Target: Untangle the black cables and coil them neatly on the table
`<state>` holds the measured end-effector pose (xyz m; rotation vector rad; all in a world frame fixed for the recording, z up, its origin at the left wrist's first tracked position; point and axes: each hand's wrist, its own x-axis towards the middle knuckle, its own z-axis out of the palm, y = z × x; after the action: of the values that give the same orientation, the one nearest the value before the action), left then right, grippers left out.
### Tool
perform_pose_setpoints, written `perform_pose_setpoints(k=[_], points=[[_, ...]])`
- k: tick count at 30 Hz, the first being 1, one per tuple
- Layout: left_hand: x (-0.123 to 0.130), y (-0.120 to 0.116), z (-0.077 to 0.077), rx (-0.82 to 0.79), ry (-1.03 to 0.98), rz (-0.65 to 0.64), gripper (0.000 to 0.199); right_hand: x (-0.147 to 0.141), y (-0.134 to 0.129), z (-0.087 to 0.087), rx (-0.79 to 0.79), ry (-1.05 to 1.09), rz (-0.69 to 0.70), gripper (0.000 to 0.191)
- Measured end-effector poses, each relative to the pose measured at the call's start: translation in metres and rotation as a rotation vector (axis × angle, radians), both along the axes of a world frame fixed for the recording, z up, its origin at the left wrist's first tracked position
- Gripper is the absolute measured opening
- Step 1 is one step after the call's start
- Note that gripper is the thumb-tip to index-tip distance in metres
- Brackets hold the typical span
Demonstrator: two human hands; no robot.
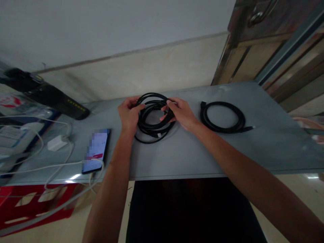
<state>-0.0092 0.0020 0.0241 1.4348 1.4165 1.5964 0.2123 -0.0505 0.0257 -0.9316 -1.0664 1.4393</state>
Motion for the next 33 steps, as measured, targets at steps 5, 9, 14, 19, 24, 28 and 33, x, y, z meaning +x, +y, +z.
perform_pose_setpoints(k=[5, 9, 14, 19, 24, 28, 33], points=[[-0.008, 0.000, -0.003, -0.052, 0.188, 0.030, 0.021, -0.001, -0.001, 0.000, -0.021, -0.012, -0.006, 0.014], [-0.012, 0.002, -0.005, -0.055, 0.235, 0.038, 0.020, 0.002, 0.004, -0.008, 0.079, -0.100, -0.040, 0.023], [-0.009, 0.001, -0.004, -0.165, 0.086, -0.051, 0.032, 0.007, 0.015, -0.021, 0.240, -0.273, -0.141, 0.024], [0.006, -0.006, -0.003, -0.267, -0.209, -0.184, 0.038, 0.013, 0.019, -0.025, 0.401, -0.505, -0.279, 0.022], [0.019, -0.012, -0.001, -0.263, -0.263, -0.309, 0.038, 0.015, 0.021, -0.029, 0.416, -0.701, -0.366, 0.011], [0.025, -0.016, -0.001, -0.211, -0.220, -0.326, 0.040, 0.016, 0.024, -0.033, 0.451, -0.733, -0.361, 0.012], [0.027, -0.017, -0.005, -0.159, -0.126, -0.349, 0.035, 0.019, 0.024, -0.034, 0.481, -0.803, -0.412, 0.012]])
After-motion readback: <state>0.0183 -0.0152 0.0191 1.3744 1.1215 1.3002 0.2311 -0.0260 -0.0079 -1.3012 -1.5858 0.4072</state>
